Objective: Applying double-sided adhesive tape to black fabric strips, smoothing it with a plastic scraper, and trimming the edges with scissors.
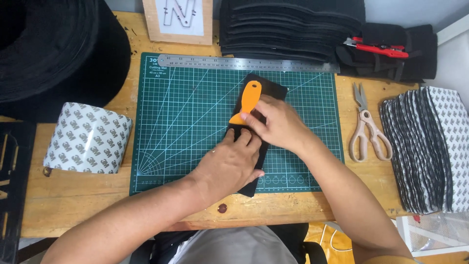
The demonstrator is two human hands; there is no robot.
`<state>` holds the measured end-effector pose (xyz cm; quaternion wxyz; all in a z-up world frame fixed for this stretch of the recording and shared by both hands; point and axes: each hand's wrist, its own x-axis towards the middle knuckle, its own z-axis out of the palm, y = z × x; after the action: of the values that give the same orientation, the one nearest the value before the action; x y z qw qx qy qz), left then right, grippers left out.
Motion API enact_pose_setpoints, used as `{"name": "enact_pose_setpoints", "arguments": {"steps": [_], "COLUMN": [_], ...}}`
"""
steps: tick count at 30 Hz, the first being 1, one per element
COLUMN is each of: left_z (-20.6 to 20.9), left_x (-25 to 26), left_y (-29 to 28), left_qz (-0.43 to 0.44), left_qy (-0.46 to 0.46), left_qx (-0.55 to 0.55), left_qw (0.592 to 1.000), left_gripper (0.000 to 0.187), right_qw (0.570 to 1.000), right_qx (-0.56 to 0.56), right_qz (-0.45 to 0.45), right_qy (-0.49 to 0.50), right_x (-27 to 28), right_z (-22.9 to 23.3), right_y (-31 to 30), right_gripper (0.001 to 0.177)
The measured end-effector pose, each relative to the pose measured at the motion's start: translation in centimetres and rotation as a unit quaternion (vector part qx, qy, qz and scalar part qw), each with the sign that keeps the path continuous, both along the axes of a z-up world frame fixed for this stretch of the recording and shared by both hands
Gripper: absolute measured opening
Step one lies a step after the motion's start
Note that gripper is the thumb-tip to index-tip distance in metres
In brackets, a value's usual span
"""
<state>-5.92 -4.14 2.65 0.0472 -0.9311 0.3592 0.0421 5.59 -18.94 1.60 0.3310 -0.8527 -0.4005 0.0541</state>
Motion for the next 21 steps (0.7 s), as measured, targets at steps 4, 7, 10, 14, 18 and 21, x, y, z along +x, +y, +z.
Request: {"name": "enact_pose_setpoints", "arguments": {"steps": [4, 7, 10, 14, 18, 21], "left_z": [-0.6, -0.3, 0.0, 0.1, 0.1, -0.1], "left_x": [-0.1, -0.1, -0.1, -0.3, -0.3, -0.3], "left_y": [-0.3, -0.4, -0.4, -0.4, -0.3, -0.3], "left_qz": [0.002, 0.004, 0.005, 0.017, 0.021, 0.022], "left_qy": [0.004, -0.001, -0.002, -0.024, -0.03, -0.034], "left_qx": [0.003, 0.007, 0.011, -0.003, -0.011, -0.013], "left_qw": [1.0, 1.0, 1.0, 1.0, 0.999, 0.999], "left_gripper": [0.059, 0.058, 0.058, 0.055, 0.054, 0.054], "right_qw": [0.999, 0.996, 0.994, 0.991, 0.992, 0.988], "right_qx": [-0.019, -0.038, -0.048, -0.061, -0.041, -0.029], "right_qz": [-0.026, -0.051, -0.064, -0.108, -0.115, -0.15], "right_qy": [-0.019, -0.06, -0.072, -0.048, -0.028, -0.035], "right_x": [1.6, 2.9, 4.0, 5.0, 6.5, 6.7], "right_z": [-0.9, -1.2, -1.6, -1.4, -2.3, -2.3], "right_y": [-0.1, -0.1, -0.3, 0.0, -0.5, 0.0], "right_gripper": [0.016, 0.015, 0.016, 0.019, 0.021, 0.017]}}
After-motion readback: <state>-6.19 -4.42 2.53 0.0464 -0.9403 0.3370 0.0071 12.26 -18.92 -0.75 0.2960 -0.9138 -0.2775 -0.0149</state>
